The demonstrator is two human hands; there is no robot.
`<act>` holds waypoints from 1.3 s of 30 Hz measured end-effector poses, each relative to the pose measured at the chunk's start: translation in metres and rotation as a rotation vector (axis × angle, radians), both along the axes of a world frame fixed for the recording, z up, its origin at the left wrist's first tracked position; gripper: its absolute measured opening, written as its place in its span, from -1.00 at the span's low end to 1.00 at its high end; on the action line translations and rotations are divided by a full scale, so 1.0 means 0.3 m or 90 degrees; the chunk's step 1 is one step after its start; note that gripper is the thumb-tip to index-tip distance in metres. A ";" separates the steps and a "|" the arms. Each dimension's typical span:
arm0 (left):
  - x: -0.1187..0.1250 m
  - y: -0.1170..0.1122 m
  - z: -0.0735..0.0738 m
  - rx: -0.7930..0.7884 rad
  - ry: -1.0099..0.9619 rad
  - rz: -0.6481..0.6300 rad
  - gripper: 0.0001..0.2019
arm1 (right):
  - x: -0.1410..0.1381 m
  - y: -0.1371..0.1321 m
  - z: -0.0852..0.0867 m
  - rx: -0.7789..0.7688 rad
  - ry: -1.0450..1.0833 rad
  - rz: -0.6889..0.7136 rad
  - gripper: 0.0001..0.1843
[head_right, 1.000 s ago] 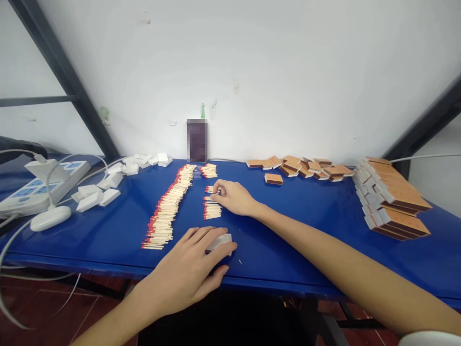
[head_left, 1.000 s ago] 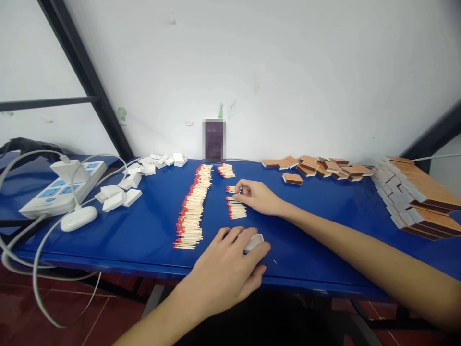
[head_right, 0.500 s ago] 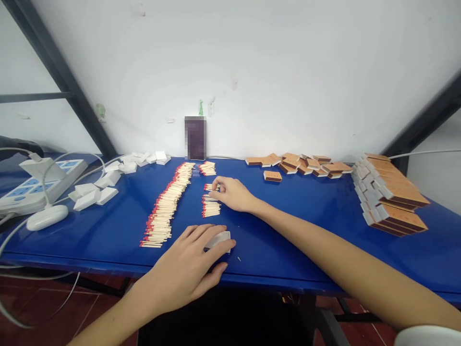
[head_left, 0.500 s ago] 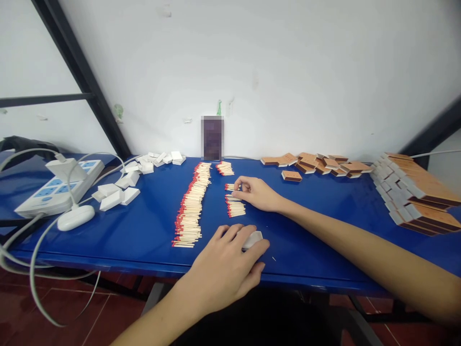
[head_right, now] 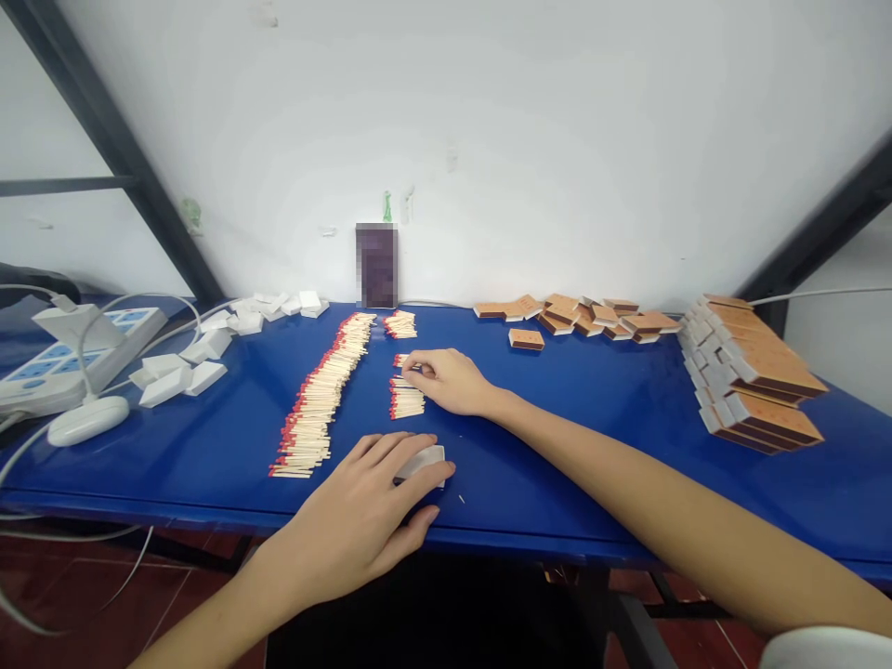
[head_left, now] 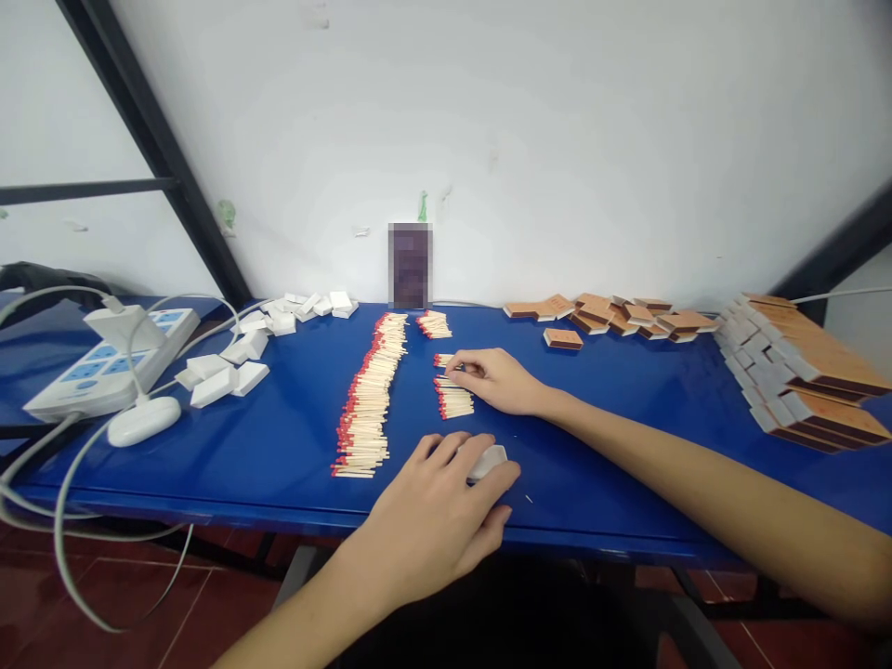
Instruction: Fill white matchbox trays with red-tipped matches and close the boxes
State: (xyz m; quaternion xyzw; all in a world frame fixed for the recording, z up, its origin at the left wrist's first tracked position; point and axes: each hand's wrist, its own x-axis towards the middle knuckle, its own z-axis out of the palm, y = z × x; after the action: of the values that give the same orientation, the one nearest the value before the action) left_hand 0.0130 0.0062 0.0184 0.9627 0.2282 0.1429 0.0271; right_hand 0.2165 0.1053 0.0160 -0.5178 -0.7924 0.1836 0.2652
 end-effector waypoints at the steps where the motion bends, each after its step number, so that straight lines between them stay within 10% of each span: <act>1: -0.001 0.000 0.000 0.000 0.001 0.001 -0.72 | 0.002 -0.001 -0.001 0.004 -0.002 0.012 -0.76; 39: -0.002 -0.003 -0.009 0.009 -0.007 -0.006 -0.71 | -0.005 -0.010 -0.025 0.149 -0.079 0.007 -0.69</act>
State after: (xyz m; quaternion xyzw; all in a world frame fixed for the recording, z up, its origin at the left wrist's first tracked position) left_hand 0.0125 0.0053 0.0158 0.9630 0.2227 0.1498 0.0225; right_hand 0.2152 0.1022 0.0086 -0.4896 -0.8258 0.0591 0.2736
